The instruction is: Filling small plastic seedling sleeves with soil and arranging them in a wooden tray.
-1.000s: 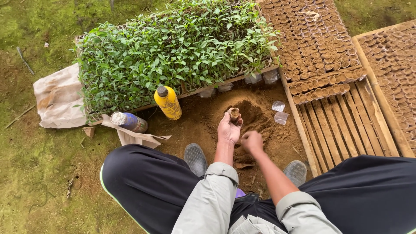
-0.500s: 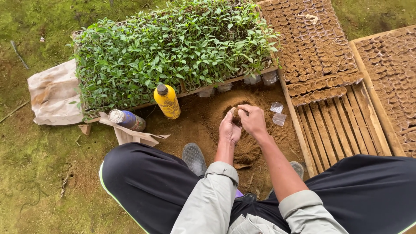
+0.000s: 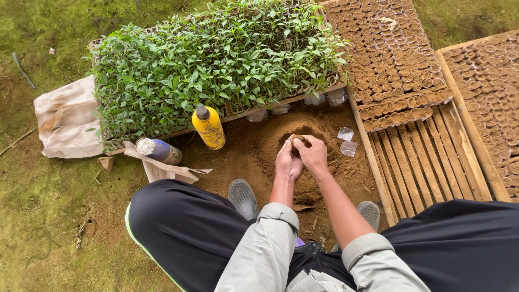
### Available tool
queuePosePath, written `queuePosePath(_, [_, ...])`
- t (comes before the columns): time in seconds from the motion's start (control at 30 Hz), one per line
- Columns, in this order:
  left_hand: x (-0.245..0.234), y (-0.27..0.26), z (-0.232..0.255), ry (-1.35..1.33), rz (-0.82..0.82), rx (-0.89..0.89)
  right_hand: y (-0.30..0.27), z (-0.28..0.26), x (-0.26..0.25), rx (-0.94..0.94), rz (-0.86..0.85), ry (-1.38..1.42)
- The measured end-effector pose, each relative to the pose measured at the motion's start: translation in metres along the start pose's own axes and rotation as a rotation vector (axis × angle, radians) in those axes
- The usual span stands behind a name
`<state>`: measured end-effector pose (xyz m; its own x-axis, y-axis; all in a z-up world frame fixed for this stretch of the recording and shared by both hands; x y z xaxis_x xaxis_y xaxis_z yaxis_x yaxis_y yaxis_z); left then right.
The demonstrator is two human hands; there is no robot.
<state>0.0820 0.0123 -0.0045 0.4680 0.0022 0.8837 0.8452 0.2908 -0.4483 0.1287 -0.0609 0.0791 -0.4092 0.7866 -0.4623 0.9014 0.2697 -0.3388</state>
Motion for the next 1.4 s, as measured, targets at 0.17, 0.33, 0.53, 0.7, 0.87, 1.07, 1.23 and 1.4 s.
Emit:
queuePosePath(0.17, [-0.015, 0.002, -0.007, -0.013, 0.009, -0.007, 0.008, 0.021, -0.005, 0.008, 0.036, 0.024])
queuePosePath(0.33, [-0.017, -0.003, -0.014, -0.023, 0.013, -0.035, 0.000, 0.018, -0.012, -0.024, 0.091, 0.136])
queuePosePath(0.53, [-0.012, -0.004, -0.025, -0.043, 0.013, -0.076, 0.007, 0.034, -0.018, -0.084, 0.092, -0.083])
queuePosePath(0.7, [-0.015, -0.001, -0.031, -0.004, -0.005, -0.121, 0.004, 0.044, -0.018, -0.172, 0.101, -0.164])
queuePosePath(0.87, [0.022, -0.026, -0.038, 0.020, -0.074, -0.191, 0.000, 0.054, -0.019, -0.118, 0.130, -0.040])
queuePosePath(1.07, [0.046, -0.042, -0.044, 0.154, -0.016, -0.275, -0.002, 0.071, -0.029, -0.053, 0.164, 0.117])
queuePosePath(1.23, [0.073, -0.068, -0.044, 0.288, 0.055, -0.284, -0.001, 0.083, -0.034, -0.007, 0.186, 0.237])
queuePosePath(1.4, [0.046, -0.052, -0.063, 0.441, 0.152, -0.310, -0.001, 0.095, -0.038, 0.051, 0.216, 0.398])
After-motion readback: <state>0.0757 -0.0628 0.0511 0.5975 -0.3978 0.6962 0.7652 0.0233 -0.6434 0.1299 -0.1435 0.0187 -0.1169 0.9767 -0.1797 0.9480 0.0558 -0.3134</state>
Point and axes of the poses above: each hand's wrist, its own y-axis towards the middle knuckle, its own x-axis out of the palm, z = x × y, the point moved 7 cm from there along y, towards the middle knuckle, and after that the axes turned 9 degrees about -z, right-handed, at the moved point
